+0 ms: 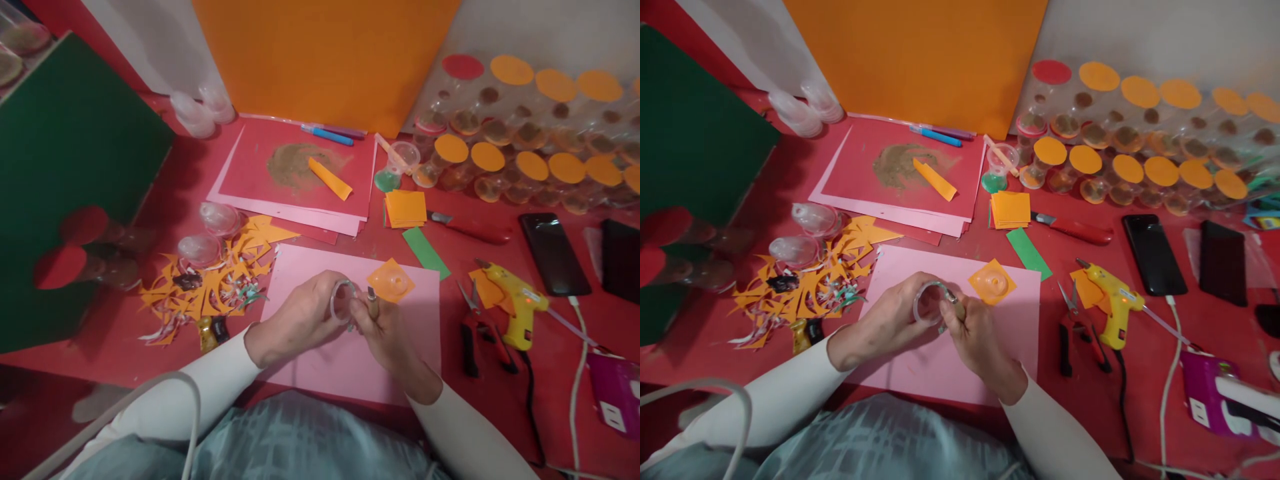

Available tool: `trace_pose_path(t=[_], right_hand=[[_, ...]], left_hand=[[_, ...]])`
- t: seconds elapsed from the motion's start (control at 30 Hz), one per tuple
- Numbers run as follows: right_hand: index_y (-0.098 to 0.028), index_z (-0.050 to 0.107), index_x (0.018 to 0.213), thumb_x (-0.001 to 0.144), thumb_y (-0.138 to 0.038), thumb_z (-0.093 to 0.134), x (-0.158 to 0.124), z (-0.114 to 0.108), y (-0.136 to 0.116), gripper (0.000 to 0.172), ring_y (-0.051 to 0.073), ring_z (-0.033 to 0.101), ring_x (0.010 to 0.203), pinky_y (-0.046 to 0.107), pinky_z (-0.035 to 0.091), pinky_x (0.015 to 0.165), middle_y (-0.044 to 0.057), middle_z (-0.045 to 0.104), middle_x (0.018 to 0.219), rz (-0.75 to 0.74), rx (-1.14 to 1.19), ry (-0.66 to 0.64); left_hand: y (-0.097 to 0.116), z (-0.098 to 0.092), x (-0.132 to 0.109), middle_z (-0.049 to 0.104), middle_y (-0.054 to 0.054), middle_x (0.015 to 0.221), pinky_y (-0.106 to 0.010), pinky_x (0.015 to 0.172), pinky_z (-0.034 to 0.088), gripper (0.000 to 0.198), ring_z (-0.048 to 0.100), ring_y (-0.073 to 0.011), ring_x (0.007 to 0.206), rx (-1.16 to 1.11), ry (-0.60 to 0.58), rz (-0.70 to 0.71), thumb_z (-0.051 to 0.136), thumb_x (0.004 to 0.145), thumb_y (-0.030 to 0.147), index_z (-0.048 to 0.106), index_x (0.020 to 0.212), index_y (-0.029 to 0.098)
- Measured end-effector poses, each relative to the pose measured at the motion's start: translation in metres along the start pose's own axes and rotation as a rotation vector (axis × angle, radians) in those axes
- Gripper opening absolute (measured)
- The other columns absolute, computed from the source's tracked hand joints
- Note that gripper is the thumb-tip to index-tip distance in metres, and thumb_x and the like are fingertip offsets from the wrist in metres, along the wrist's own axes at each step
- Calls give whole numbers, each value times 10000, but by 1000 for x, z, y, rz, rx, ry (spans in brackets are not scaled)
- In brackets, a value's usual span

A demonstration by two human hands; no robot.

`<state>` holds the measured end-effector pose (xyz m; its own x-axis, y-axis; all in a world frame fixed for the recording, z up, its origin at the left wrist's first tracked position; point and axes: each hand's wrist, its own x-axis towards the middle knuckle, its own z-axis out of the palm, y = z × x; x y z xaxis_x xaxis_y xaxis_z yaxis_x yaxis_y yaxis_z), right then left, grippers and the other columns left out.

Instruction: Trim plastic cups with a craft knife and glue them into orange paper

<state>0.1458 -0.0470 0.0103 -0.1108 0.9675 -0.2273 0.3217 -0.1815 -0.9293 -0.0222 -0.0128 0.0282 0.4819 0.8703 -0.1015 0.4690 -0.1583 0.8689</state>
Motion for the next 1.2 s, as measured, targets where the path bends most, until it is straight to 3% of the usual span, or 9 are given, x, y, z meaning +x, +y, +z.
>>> trace_pose_path(t=[0.27,0.43,0.67,0.9,0.97,1.07,1.2], right_hand=[[-223,500,530,921,-499,498,-1,-1,-6,479,95,394,409,240,328,445,-42,439,435,24,135,-85],[-224,492,518,897,-523,528,-1,-2,-9,485,89,366,401,241,335,446,-48,418,425,61,226,-112],[-208,522,540,874,-488,549,-1,0,-4,438,89,434,434,224,338,445,-15,533,490,108,254,-70],[-217,505,588,893,-355,526,0,-4,-1,335,86,408,445,224,366,467,-50,482,494,-41,252,28],[-218,527,632,878,-321,551,1,-5,-2,268,93,435,478,229,390,489,-44,530,545,-96,215,104],[-214,613,737,855,-285,579,1,-6,-3,141,100,472,524,237,417,522,-29,609,644,-145,150,165],[-198,696,885,875,-315,546,-1,-5,0,191,113,497,546,244,424,513,-26,580,637,-97,169,110]], left_hand=[[2,-5,0,697,-11,863,-250,600,496,277,641,-138,670,-124,-77,-36,667,792,334,506,981,212],[-1,-5,1,702,-20,876,-253,622,510,271,661,-140,699,-258,-124,-40,679,810,327,486,962,213],[0,-4,1,719,-28,899,-259,649,525,263,686,-150,731,-243,-80,-71,667,817,333,489,963,206],[5,-19,3,708,-14,877,-261,657,523,267,665,-150,733,-209,-58,-71,708,771,327,539,934,200],[6,-24,4,719,-30,928,-267,691,540,258,679,-158,781,-264,-88,-62,723,772,313,563,936,195],[5,-30,4,701,-103,1195,-322,860,564,322,694,-217,1027,-378,-190,-25,721,781,292,606,1059,177],[1,-33,4,644,-137,1347,-381,956,551,499,639,-274,1206,-494,-383,-9,710,767,246,577,1242,177]])
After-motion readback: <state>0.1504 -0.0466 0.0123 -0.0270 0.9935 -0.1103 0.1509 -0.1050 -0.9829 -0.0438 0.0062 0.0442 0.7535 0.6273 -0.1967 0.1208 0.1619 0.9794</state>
